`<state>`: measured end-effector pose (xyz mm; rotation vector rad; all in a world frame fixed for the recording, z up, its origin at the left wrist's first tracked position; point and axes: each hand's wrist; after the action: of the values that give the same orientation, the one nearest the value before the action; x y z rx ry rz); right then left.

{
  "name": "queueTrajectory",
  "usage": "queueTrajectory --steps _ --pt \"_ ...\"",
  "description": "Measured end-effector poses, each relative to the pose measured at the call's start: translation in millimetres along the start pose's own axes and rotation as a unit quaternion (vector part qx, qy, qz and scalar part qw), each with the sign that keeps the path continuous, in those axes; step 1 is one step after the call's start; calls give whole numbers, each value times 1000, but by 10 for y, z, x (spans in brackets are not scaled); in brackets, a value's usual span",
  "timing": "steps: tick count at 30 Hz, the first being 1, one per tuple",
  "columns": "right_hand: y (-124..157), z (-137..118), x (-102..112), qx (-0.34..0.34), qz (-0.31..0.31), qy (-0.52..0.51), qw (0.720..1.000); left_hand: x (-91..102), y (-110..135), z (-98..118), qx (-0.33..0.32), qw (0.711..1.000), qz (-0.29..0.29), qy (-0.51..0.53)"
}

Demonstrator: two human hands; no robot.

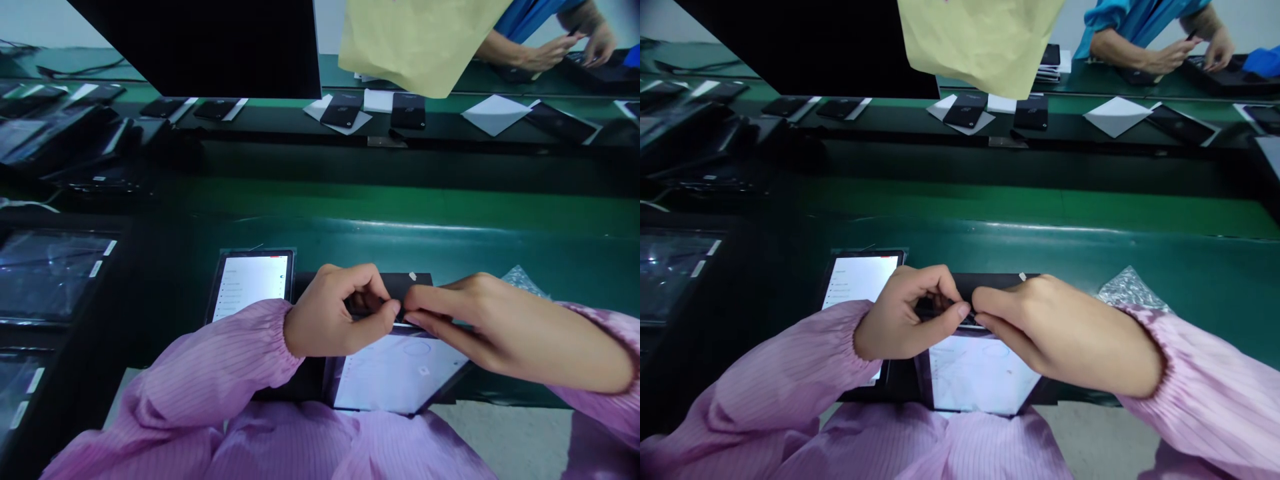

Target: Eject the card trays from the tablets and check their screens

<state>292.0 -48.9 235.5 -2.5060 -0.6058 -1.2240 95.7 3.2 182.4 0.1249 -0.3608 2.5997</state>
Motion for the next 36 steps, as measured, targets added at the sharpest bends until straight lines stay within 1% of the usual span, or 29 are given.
queueTrajectory --steps 7,13,23,25,30,32,36 --pt "-32 1 3 -17 11 -13 1000 16 -14 6 15 1000 -1 -2" --pt "-37 26 -8 12 23 -22 999 20 -15 -15 25 1000 -1 0" --pt "-18 93 -55 17 13 -34 999 -16 -3 -44 14 1000 -9 3" --pt "-6 91 -42 5 9 -46 999 -20 -3 -39 9 1000 -9 2" --pt "1 100 4 -64 2 -117 991 5 -29 -46 10 1000 13 7" --pt "-14 124 -11 -65 1 -129 990 17 -40 -57 19 1000 16 6" --pt "-98 160 -79 -41 6 -122 992 33 -41 -59 34 999 21 -3"
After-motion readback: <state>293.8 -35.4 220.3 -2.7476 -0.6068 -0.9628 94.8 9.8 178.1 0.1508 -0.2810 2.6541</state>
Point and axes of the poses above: each hand's wrist, its own y-axis away from the middle knuckle, its own x-axis out of the back of the hand, z = x × y, and after that the axes turned 14 degrees about z, right-handed
